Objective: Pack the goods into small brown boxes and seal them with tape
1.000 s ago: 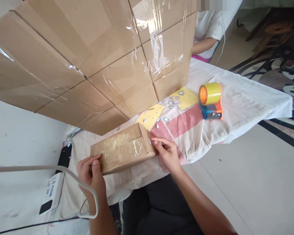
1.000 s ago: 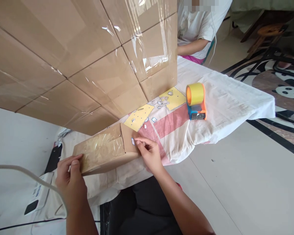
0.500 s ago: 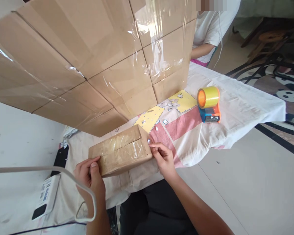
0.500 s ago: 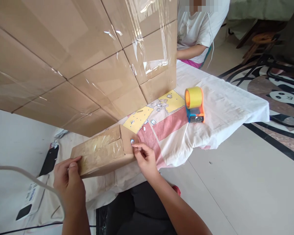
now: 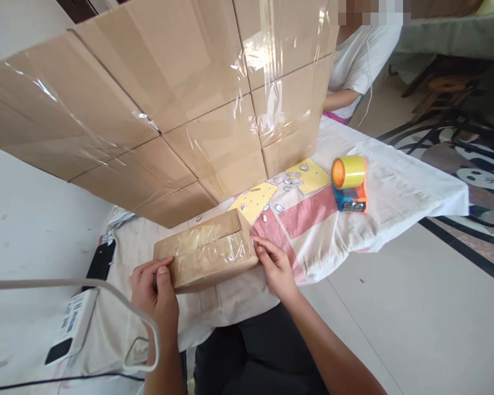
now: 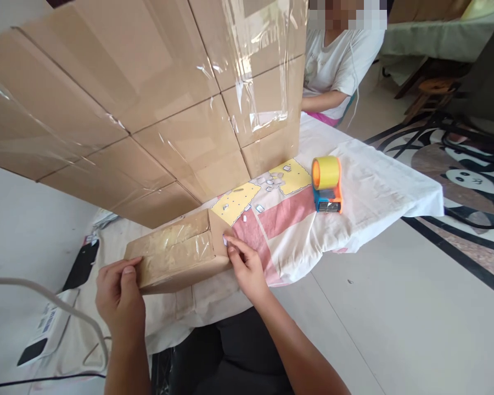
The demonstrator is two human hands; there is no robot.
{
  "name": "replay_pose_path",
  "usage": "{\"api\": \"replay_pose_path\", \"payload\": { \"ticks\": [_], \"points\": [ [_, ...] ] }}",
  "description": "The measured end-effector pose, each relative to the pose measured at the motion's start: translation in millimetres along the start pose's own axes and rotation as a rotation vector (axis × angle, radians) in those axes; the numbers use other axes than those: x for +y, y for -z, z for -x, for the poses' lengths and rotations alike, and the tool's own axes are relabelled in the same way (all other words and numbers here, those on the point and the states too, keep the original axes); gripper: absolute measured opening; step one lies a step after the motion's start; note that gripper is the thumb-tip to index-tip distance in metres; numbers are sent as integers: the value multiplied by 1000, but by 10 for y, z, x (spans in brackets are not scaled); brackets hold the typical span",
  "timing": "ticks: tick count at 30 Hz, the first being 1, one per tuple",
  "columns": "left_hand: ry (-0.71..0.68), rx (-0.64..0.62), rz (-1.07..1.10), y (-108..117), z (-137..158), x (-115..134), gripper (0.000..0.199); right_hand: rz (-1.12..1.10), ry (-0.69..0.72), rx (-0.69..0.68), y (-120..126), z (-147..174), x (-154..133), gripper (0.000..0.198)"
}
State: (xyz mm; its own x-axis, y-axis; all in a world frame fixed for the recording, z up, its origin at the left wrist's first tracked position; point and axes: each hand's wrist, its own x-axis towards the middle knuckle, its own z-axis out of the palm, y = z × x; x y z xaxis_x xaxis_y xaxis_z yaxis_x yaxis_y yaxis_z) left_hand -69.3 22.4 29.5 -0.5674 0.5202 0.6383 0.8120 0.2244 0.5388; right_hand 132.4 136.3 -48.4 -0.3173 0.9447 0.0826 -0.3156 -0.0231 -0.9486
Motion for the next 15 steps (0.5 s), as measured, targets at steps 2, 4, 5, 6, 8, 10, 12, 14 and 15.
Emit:
{"api": "replay_pose_path", "payload": {
  "ticks": [2,4,5,6,8,10,12,14,15],
  "points": [
    [0,37,37,-27,15,-22,28,-21,52,59,15,46,56,32],
    [5,128,87,-86,34,-19,26,-12,167,195,44,102,95,37],
    [18,181,116,-123,43,-8,25,11,235,250,68,124,101,41],
    [38,235,148,-159,52,8,24,46,297,260,98,138,96,46],
    [84,298,229,-218,66,34,23,149,370,129,171,125,53,64],
    [119,288,333,-240,70,23,22,272,369,-113,240,58,-17,86],
    [146,238,412,-221,61,-42,22,378,354,-291,280,-41,-90,103],
    [181,172,448,-175,43,-145,25,431,355,-375,279,-129,-156,114],
    [194,138,455,-148,33,-197,26,432,358,-404,265,-155,-186,119]
  ]
}}
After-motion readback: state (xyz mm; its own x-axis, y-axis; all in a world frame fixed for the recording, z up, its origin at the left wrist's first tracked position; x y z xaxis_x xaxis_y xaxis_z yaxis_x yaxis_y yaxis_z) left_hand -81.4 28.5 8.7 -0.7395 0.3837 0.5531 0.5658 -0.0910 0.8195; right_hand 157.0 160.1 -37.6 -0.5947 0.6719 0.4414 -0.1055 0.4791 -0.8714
